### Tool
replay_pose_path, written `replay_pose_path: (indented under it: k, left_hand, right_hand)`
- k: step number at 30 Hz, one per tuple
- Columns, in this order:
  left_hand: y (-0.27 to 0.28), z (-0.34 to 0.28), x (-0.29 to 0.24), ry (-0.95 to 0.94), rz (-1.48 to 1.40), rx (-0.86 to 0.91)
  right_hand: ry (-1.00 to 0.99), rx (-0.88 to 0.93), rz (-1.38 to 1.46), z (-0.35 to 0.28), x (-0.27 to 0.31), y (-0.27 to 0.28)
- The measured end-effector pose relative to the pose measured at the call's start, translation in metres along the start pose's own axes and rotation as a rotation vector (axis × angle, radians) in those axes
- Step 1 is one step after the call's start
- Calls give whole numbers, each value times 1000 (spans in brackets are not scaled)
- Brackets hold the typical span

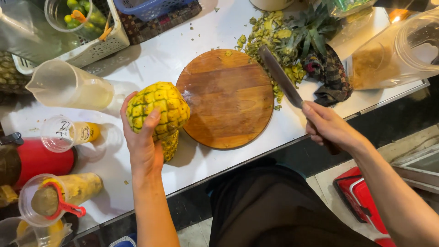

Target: Peeling and slicing a whole pineapple on a wooden cutting board using a kitchen knife.

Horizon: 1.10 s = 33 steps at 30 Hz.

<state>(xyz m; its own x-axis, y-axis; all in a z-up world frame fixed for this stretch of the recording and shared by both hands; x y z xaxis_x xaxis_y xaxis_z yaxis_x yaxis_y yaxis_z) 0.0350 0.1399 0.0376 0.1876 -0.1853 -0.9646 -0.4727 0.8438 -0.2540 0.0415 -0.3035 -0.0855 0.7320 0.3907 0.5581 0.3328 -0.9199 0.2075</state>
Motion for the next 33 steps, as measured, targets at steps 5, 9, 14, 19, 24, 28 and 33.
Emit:
replay_pose_path:
  k: [5, 9, 14, 19, 24, 28, 33]
  left_hand:
    - [-29, 2, -5, -23, 246, 138]
    - [-38, 9, 19, -33, 591, 296]
    - [-56, 5, 41, -35, 907, 477]
    - [-83, 1, 59, -156, 1115, 617]
    - [-116, -18, 75, -408, 1348, 779]
    - [-119, -19, 67, -443, 1336, 782]
    - [-188, -53, 42, -858, 1219, 865]
  right_hand:
    - [-36, 252, -50, -34, 18, -88]
    - [-30, 356, -72, -8, 32, -122]
    - [-3, 112, 158, 49, 59, -53]
    - [-25, -8, 138, 19, 54, -41]
    - [-97, 253, -24, 7, 16, -78]
    - [-73, 158, 88, 25, 14, -38]
    - [145, -358, -470, -49, 77, -12]
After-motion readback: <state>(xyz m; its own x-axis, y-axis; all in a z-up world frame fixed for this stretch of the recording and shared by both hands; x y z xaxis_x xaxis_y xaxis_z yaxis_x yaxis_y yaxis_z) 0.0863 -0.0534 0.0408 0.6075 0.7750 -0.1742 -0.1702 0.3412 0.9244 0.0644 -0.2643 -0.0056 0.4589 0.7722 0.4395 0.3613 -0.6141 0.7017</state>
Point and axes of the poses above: each hand's wrist, its own z-axis towards the middle knuckle, its own y-axis out of the back of the hand, x = y × z, the point moved 10 cm from there along z, towards the middle knuckle, and after that the axes turned 14 degrees about -y, right-handed, at the moved point
